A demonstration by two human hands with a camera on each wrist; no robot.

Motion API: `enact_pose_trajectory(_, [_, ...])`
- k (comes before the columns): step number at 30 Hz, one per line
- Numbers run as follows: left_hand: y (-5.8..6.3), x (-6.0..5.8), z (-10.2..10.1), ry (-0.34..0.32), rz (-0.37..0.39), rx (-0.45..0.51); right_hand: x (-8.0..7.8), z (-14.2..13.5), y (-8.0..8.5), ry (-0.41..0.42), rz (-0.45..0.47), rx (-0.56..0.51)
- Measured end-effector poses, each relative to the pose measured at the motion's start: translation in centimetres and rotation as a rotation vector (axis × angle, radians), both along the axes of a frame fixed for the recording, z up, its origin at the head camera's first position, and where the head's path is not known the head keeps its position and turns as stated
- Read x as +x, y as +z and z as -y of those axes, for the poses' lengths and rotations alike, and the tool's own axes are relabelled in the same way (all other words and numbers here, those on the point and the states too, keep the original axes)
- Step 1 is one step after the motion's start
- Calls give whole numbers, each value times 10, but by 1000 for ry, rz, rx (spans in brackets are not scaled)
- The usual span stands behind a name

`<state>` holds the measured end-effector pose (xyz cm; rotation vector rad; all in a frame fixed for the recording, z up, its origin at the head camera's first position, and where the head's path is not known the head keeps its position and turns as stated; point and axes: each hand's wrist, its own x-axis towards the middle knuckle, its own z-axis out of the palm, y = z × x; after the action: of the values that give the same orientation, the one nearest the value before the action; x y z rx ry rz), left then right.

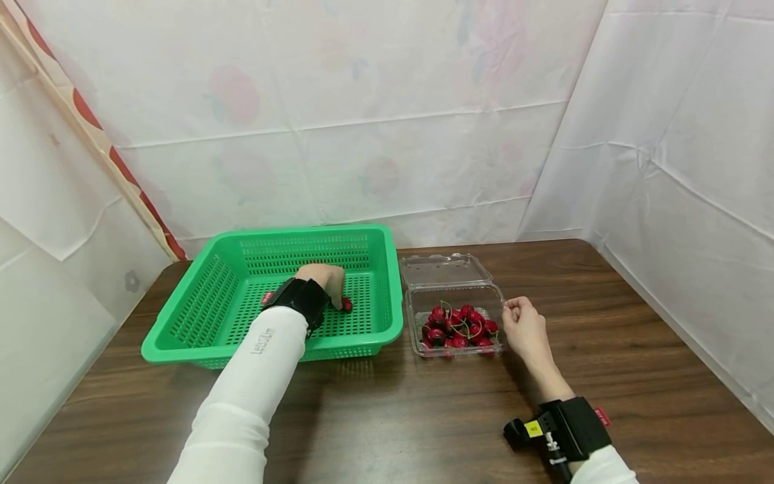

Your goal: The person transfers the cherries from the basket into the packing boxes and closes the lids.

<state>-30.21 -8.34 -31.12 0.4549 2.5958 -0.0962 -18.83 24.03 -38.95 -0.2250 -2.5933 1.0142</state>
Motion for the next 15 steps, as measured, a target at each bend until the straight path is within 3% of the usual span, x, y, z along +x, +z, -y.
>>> enact_pose_trajectory(8, [-11,-14,0,5,13,-47,0,1,-1,-4,1,2])
enact_pose_trajectory(12, [-9,-11,1,-2,26,-27,0,2,-1,-4,0,-1])
enact_pose_trajectory(15, [0,-2,0,-5,35,2,0,2,0,-2,-2,-4])
